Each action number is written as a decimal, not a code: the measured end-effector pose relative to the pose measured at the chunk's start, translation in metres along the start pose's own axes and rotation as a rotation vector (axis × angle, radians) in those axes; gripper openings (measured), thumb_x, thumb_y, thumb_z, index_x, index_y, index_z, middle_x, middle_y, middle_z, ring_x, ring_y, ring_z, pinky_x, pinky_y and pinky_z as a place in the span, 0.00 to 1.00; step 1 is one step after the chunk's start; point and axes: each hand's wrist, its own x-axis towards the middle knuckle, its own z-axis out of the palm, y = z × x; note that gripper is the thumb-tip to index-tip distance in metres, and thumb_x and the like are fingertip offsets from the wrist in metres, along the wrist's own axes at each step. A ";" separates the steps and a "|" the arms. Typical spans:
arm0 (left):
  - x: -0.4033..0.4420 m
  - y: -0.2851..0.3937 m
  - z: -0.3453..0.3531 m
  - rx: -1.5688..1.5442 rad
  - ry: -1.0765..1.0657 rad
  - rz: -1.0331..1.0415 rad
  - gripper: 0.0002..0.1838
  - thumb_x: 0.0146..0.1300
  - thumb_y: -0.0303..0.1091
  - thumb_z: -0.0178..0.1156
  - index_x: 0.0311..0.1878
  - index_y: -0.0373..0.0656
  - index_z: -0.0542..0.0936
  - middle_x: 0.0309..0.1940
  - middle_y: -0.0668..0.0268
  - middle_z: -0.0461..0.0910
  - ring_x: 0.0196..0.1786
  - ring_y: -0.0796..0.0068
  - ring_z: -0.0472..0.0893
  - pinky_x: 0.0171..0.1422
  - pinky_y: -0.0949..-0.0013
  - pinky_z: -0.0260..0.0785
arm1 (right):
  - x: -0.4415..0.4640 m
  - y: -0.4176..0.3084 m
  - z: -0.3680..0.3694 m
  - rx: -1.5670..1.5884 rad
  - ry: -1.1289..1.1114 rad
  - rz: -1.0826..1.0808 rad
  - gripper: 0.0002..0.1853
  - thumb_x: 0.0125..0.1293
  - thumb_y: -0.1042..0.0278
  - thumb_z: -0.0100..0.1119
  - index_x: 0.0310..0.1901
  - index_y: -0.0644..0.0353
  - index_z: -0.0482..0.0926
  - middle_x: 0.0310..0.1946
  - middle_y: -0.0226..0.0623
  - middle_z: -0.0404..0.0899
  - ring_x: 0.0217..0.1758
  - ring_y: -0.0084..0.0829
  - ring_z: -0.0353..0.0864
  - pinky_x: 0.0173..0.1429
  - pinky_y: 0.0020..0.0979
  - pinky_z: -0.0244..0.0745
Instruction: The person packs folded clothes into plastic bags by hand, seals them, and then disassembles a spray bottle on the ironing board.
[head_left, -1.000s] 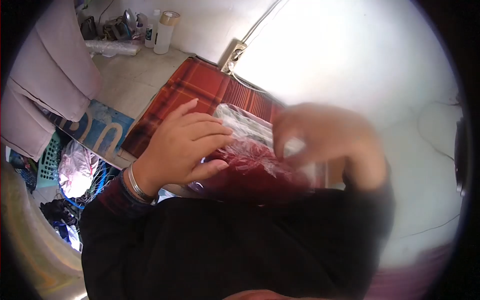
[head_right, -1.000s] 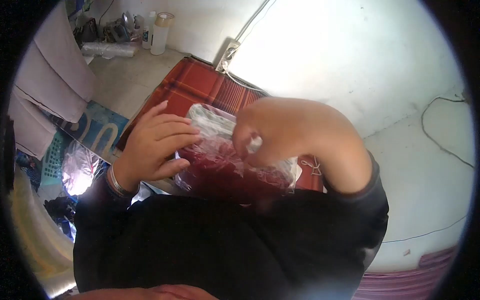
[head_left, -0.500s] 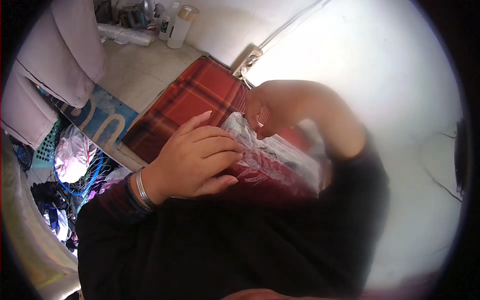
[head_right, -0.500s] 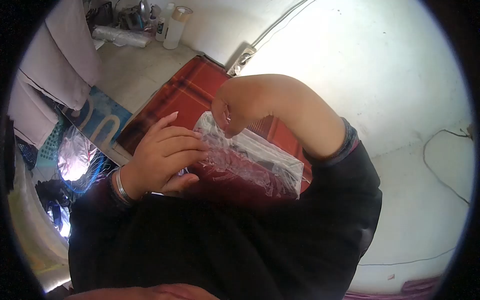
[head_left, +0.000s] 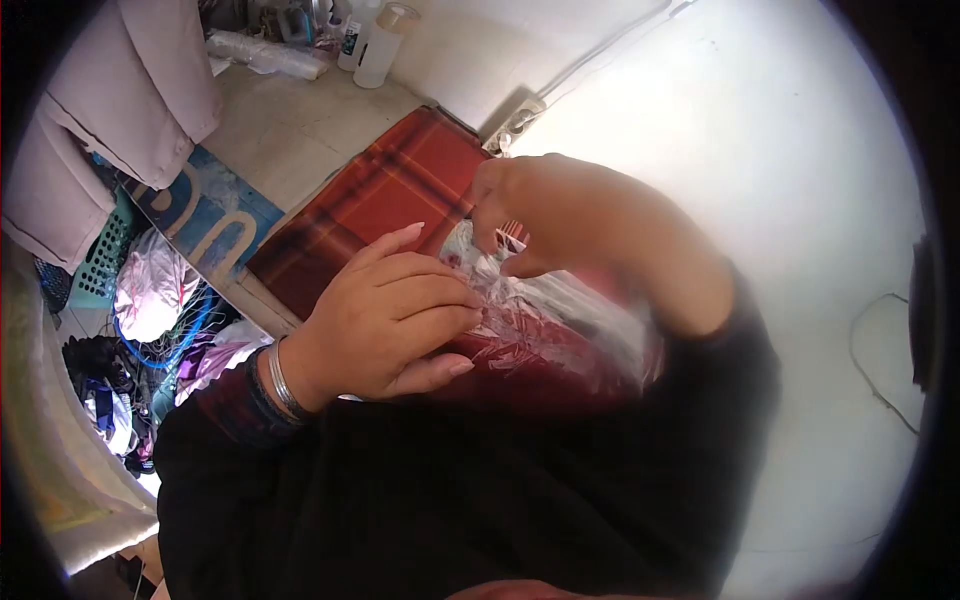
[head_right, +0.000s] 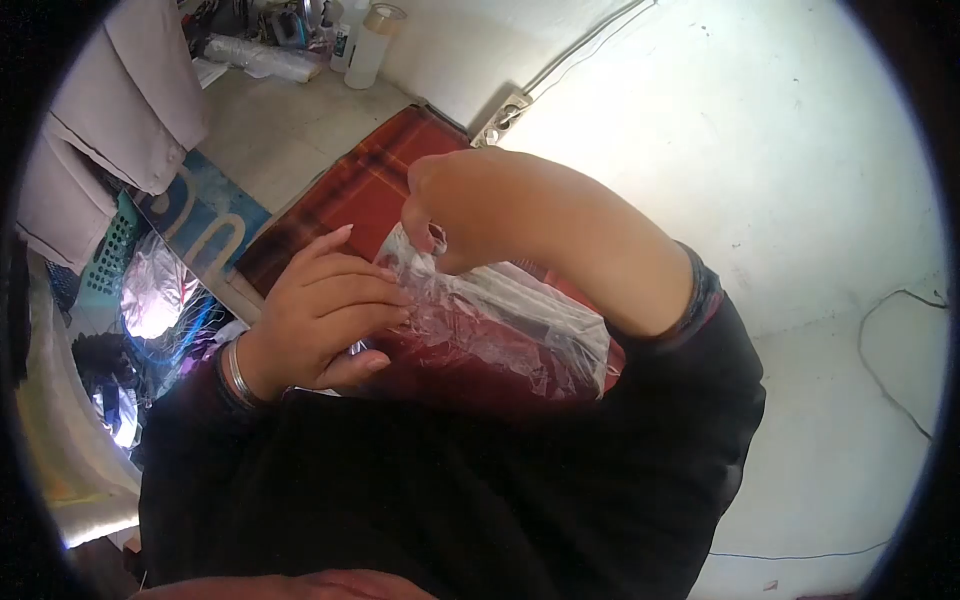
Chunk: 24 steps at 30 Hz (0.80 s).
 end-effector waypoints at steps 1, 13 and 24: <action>-0.001 0.001 0.000 -0.001 0.007 -0.005 0.15 0.60 0.48 0.61 0.40 0.46 0.82 0.42 0.66 0.82 0.49 0.64 0.80 0.71 0.49 0.57 | -0.004 -0.007 0.000 -0.062 0.061 0.044 0.12 0.48 0.66 0.68 0.37 0.52 0.82 0.42 0.33 0.76 0.48 0.37 0.79 0.48 0.37 0.76; -0.003 0.004 -0.003 -0.026 0.006 -0.007 0.14 0.59 0.46 0.62 0.40 0.46 0.82 0.42 0.66 0.82 0.49 0.65 0.80 0.70 0.48 0.58 | 0.000 0.025 0.033 0.349 0.235 0.141 0.32 0.49 0.57 0.75 0.55 0.60 0.75 0.45 0.42 0.79 0.47 0.35 0.81 0.52 0.32 0.76; -0.007 0.004 -0.006 -0.022 -0.006 0.022 0.14 0.59 0.47 0.61 0.39 0.46 0.82 0.42 0.66 0.82 0.50 0.64 0.80 0.70 0.48 0.58 | -0.012 0.027 0.055 0.734 -0.034 0.169 0.35 0.56 0.44 0.68 0.58 0.64 0.75 0.52 0.48 0.78 0.57 0.39 0.77 0.62 0.35 0.69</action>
